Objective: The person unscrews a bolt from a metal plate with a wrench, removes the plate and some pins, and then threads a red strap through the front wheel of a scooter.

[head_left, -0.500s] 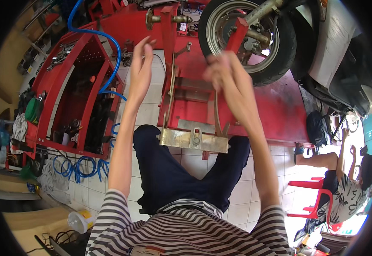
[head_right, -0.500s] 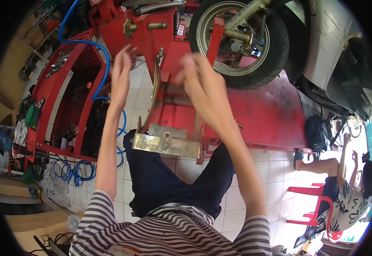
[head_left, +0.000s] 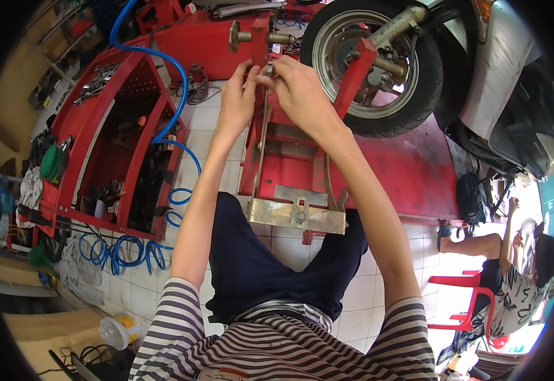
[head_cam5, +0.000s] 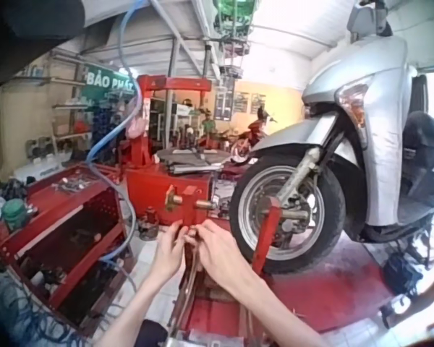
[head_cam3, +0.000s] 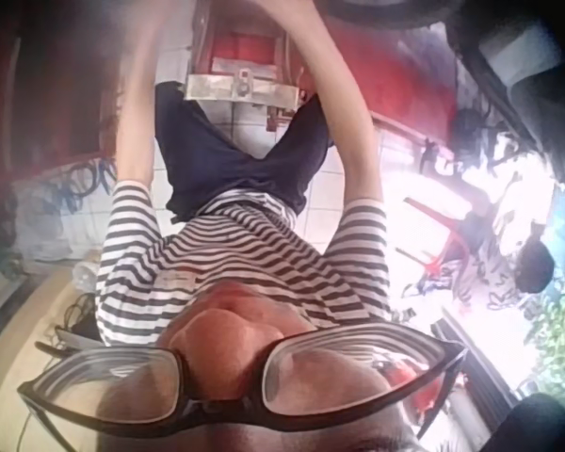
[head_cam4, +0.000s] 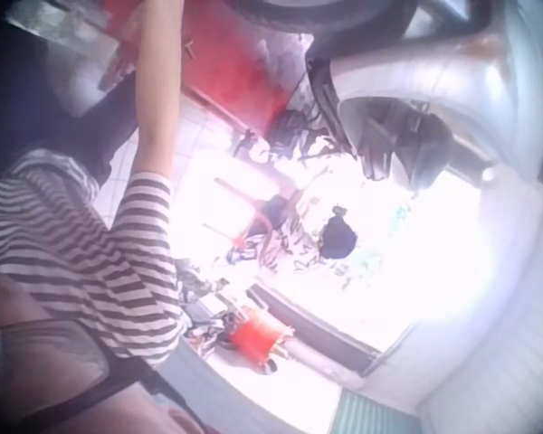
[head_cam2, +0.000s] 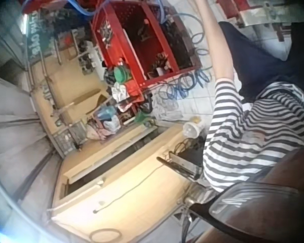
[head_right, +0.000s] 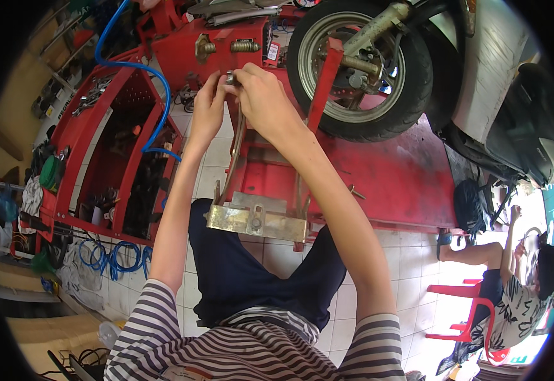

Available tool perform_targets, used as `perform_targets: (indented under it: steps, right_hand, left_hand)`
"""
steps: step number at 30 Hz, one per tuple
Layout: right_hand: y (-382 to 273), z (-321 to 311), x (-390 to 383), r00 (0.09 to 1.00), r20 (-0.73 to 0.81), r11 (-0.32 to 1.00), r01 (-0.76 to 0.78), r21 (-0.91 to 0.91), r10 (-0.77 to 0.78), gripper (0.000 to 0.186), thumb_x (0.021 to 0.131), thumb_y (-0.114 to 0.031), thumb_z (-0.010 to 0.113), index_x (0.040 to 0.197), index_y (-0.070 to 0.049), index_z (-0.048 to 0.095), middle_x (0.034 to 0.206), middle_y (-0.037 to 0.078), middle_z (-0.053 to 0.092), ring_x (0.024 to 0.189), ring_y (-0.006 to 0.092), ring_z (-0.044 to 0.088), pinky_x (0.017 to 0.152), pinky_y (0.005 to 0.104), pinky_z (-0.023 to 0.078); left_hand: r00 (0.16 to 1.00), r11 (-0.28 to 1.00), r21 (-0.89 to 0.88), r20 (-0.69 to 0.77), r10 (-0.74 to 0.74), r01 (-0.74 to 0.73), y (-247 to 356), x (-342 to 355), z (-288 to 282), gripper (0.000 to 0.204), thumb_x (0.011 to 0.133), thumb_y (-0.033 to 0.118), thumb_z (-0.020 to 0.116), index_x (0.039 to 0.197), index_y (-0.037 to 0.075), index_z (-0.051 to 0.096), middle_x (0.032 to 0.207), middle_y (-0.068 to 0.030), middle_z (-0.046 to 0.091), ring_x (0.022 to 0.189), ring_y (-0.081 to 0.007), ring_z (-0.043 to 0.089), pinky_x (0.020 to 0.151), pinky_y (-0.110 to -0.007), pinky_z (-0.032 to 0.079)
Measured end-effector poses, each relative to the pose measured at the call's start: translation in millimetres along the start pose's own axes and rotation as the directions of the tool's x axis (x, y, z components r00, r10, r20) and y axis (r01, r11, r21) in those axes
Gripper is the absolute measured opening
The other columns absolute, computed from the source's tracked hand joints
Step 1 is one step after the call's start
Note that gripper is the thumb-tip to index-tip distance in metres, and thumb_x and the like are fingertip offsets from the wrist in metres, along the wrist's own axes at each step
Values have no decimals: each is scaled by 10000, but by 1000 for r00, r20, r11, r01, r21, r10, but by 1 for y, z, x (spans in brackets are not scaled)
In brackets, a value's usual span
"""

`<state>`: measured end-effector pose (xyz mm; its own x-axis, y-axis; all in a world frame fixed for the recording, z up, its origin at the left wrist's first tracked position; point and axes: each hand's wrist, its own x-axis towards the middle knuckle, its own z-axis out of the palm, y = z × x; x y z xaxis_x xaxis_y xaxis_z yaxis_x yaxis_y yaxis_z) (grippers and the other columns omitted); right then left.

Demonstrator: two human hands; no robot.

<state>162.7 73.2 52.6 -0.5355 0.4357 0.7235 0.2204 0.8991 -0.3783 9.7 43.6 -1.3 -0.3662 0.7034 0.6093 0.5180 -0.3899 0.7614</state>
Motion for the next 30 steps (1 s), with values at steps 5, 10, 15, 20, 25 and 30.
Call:
perform_targets:
  steps: [5, 10, 15, 20, 25, 30]
  right_hand:
    - [3, -24, -6, 989, -115, 981, -68, 182, 90, 110, 939, -1, 587, 991, 72, 650, 918, 170, 671, 732, 247, 702, 684, 342, 553]
    - [-7, -37, -23, 962, -117, 955, -221, 199, 247, 121, 970, -62, 621, 988, 45, 676, 911, 137, 687, 786, 189, 727, 697, 290, 549]
    - [-11, -51, -57, 897, -44, 751, -340, 566, 439, 243, 1043, -147, 553, 1060, 74, 651, 1006, 141, 708, 839, 166, 712, 745, 266, 547]
    - [-31, -83, -92, 820, 64, 511, -414, 753, 569, 233, 1052, -184, 543, 1118, 36, 584, 1032, 205, 710, 826, 179, 698, 750, 281, 539]
    - [-54, -113, -117, 790, 236, 220, -420, 880, 565, 169, 1025, -144, 572, 1046, 20, 538, 925, 213, 703, 726, 173, 676, 654, 274, 542]
    - [-71, -112, -120, 732, 340, 298, -589, 752, 590, 229, 992, -96, 621, 1104, 25, 462, 895, 228, 700, 652, 191, 676, 569, 283, 534]
  left_hand:
    - [998, 997, -61, 43, -42, 45, 9, 1, 0, 469, 1041, 348, 551, 1287, -51, 576, 1126, -207, 709, 1040, -263, 692, 860, -362, 526]
    - [999, 996, -85, 22, -25, 26, 5, 1, -2, 481, 1038, 369, 551, 1280, -45, 590, 1132, -198, 710, 1060, -260, 689, 874, -355, 526]
    - [1000, 998, -53, 11, -17, 17, 5, -2, -1, 481, 1033, 375, 553, 1266, -43, 599, 1117, -208, 711, 1064, -277, 692, 871, -356, 526]
    - [1000, 998, -62, 12, -6, 7, -4, 2, 0, 500, 1017, 403, 563, 1236, -43, 618, 1065, -225, 724, 1040, -312, 705, 885, -363, 516]
    - [999, 1000, -10, -30, 20, -21, -13, 2, 2, 593, 1007, 480, 551, 1261, -53, 605, 1095, -235, 715, 1071, -329, 694, 922, -372, 505]
    - [1000, 1000, -11, -7, -6, 5, -7, -2, 4, 645, 1025, 510, 523, 1324, -60, 564, 1052, -84, 682, 1012, -121, 585, 932, -286, 445]
